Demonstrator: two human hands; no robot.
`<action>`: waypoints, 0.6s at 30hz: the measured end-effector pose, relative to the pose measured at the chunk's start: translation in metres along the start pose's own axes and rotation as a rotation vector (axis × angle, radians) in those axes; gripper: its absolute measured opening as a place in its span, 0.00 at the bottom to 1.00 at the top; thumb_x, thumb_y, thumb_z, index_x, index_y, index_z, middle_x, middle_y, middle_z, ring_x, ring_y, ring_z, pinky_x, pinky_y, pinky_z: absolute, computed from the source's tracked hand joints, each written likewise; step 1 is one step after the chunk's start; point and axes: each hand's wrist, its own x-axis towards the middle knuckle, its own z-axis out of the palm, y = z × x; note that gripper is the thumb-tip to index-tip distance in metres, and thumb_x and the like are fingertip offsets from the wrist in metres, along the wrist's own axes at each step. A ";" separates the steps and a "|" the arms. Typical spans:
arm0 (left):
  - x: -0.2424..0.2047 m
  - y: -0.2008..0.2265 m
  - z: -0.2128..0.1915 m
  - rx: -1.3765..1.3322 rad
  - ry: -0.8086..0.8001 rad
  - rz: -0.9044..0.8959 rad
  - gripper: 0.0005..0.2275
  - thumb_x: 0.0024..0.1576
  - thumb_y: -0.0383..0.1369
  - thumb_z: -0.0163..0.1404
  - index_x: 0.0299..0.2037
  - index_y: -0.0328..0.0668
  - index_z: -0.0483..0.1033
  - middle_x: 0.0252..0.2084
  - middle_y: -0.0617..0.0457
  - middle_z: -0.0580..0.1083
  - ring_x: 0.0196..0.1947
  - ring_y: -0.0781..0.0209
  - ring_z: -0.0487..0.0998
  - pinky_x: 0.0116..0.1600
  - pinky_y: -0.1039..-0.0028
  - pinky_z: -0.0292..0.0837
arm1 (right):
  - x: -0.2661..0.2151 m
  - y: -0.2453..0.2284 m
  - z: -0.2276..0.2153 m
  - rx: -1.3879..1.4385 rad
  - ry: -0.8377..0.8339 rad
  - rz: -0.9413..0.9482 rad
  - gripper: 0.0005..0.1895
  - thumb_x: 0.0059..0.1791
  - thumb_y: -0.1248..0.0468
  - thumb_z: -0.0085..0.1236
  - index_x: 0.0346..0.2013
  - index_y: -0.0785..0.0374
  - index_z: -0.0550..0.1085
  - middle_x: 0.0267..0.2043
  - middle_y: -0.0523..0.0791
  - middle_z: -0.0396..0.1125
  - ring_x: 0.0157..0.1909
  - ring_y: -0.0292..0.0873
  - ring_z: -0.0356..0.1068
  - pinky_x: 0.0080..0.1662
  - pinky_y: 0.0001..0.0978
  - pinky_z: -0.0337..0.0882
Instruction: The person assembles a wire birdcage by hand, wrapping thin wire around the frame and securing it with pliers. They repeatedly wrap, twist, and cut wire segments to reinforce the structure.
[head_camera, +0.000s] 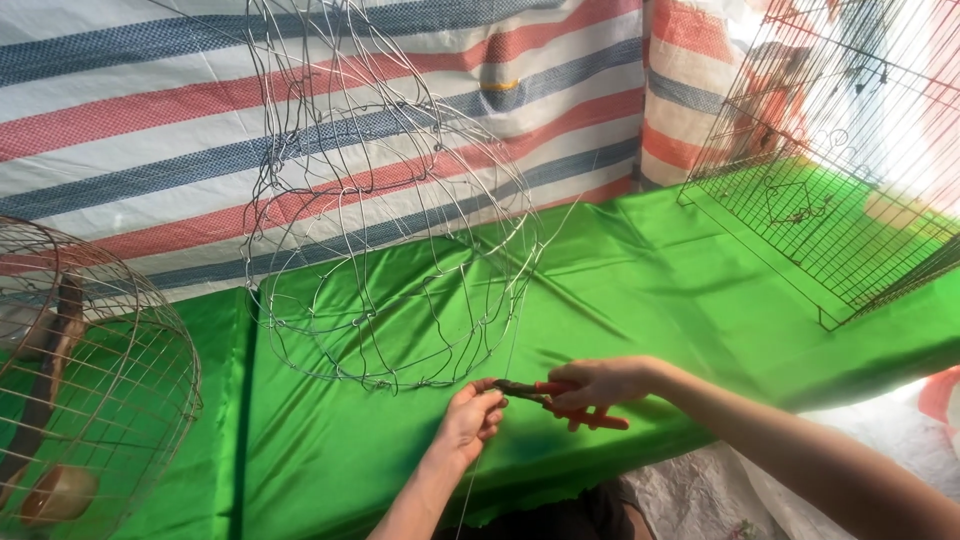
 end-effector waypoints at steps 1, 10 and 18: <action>0.003 -0.001 -0.001 -0.008 -0.001 0.009 0.08 0.62 0.18 0.47 0.49 0.34 0.71 0.33 0.43 0.72 0.17 0.68 0.63 0.17 0.83 0.53 | 0.000 -0.001 0.000 -0.026 0.007 -0.002 0.11 0.58 0.59 0.46 0.49 0.63 0.69 0.49 0.48 0.71 0.48 0.42 0.78 0.46 0.28 0.83; 0.004 -0.005 0.000 0.004 0.013 0.040 0.09 0.62 0.19 0.46 0.51 0.35 0.69 0.34 0.43 0.71 0.18 0.69 0.62 0.17 0.83 0.53 | 0.007 0.006 0.003 -0.025 -0.011 -0.016 0.12 0.59 0.59 0.45 0.51 0.63 0.68 0.48 0.49 0.73 0.42 0.41 0.78 0.42 0.29 0.85; 0.001 -0.008 0.003 0.028 0.010 0.066 0.11 0.60 0.18 0.46 0.52 0.38 0.67 0.32 0.45 0.72 0.17 0.70 0.62 0.16 0.82 0.50 | 0.008 0.007 0.007 0.141 0.077 0.100 0.22 0.55 0.58 0.52 0.62 0.60 0.62 0.41 0.49 0.74 0.35 0.41 0.73 0.36 0.29 0.80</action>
